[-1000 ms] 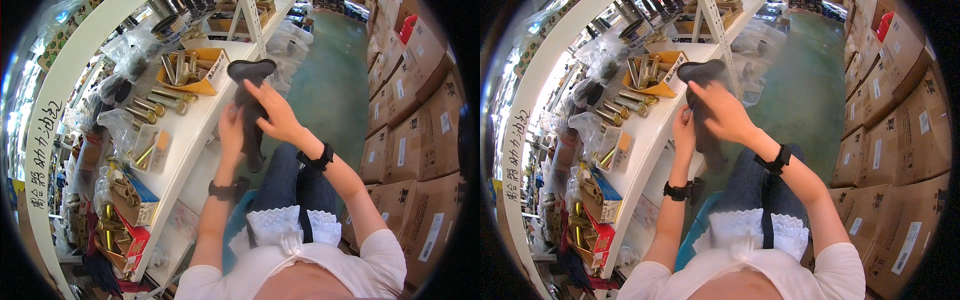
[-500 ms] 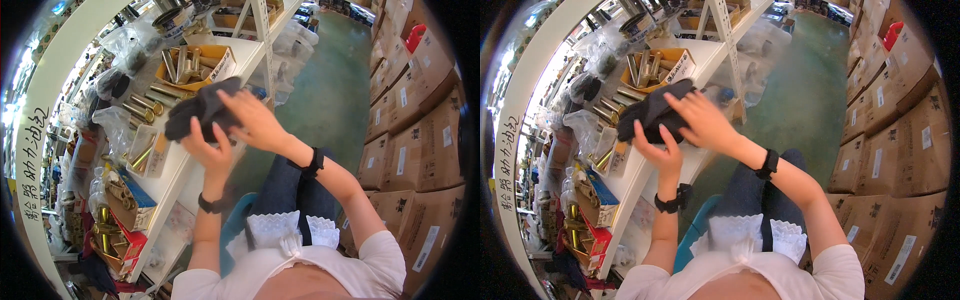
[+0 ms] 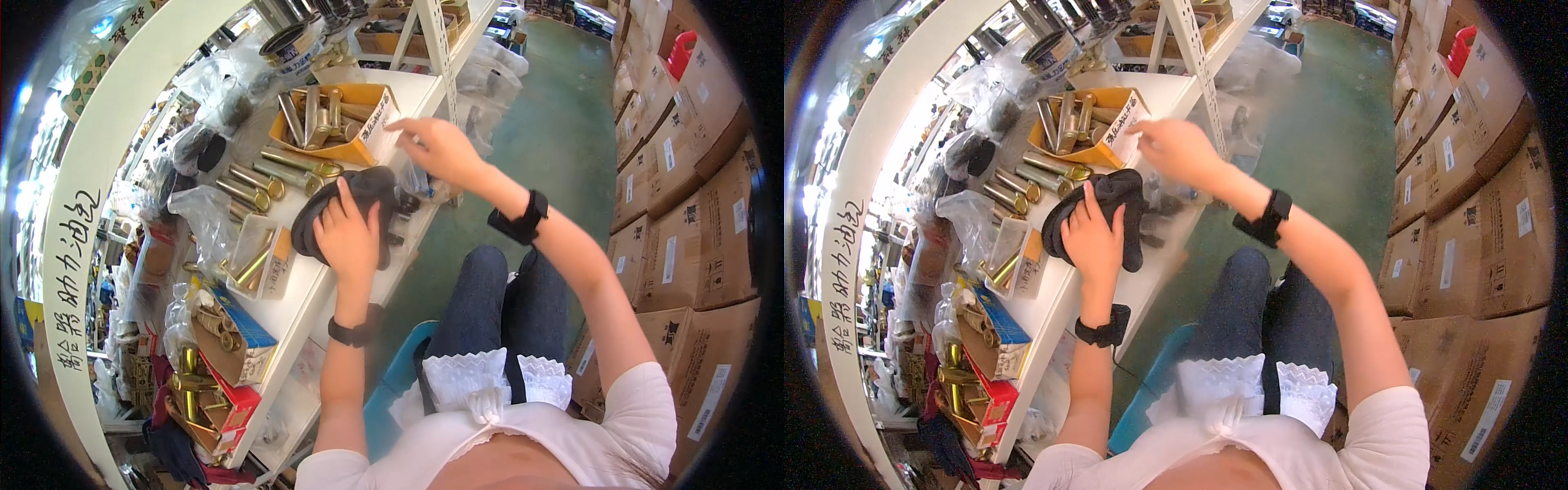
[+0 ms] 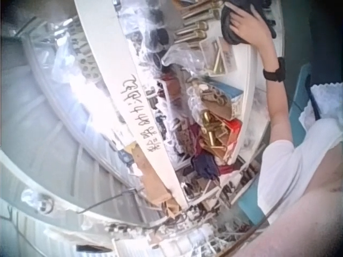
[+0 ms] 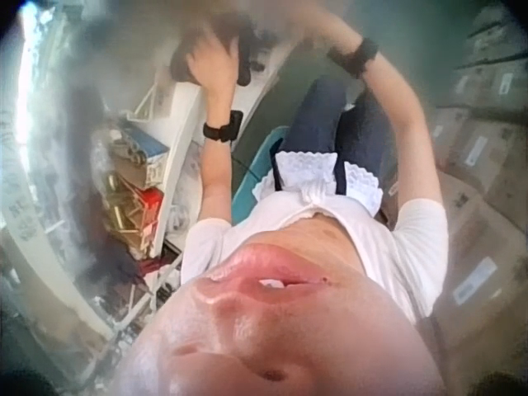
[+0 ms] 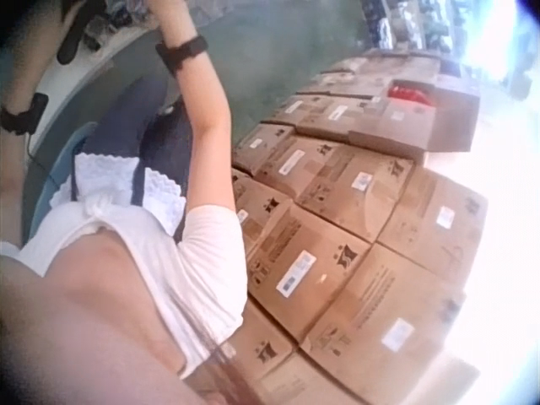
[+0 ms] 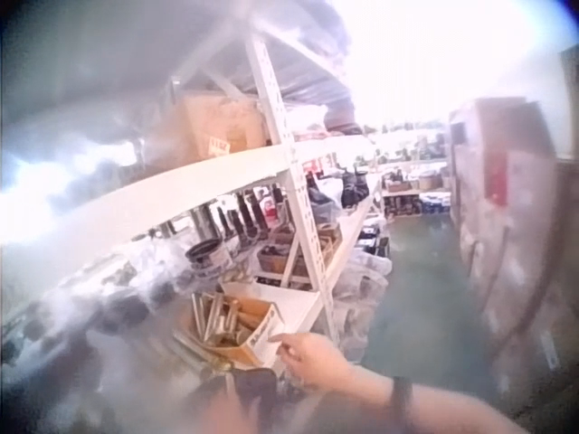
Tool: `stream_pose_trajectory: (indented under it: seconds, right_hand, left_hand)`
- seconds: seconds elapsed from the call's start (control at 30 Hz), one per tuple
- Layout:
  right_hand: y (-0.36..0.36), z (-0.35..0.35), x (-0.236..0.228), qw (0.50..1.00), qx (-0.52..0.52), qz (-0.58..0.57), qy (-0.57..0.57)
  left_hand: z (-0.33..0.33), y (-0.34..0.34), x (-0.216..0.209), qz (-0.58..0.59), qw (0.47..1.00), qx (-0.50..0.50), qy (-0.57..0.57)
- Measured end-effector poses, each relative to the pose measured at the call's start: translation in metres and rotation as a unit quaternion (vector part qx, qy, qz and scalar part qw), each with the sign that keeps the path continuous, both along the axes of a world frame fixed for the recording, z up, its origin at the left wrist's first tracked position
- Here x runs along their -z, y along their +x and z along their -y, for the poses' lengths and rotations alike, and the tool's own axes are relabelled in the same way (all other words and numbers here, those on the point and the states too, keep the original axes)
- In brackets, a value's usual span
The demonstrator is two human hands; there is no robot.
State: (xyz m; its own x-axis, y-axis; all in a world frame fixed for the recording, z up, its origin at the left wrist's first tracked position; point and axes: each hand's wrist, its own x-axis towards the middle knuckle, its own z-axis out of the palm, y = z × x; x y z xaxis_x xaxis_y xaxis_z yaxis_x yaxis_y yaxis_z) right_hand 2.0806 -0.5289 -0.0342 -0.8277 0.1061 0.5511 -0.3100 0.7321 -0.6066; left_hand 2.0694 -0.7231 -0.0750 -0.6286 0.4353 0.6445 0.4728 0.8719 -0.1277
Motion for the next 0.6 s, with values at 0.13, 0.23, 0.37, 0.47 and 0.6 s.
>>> stream_pose_trajectory:
  seconds: [0.13,0.23,0.37,0.47,0.6]
  right_hand:
    - [-0.049,-0.039,-0.015,0.994,0.013,0.011,-0.112]
    - [-0.095,-0.062,-0.026,0.994,-0.011,0.008,-0.107]
    - [-0.152,-0.076,-0.024,0.993,-0.001,0.100,-0.061]
    - [-0.186,-0.072,-0.016,0.975,-0.059,0.213,-0.004]
    - [-0.217,-0.069,-0.012,0.958,-0.106,0.266,-0.005]
  left_hand:
    - [-0.011,-0.006,-0.001,-0.008,0.999,0.023,-0.022]
    - [-0.014,-0.007,0.005,-0.050,0.998,0.034,-0.014]
    - [-0.021,-0.005,0.010,-0.064,0.998,0.020,-0.022]
    - [-0.017,-0.004,0.011,-0.039,0.998,0.001,-0.052]
    - [-0.018,-0.002,0.012,-0.066,0.997,0.020,-0.043]
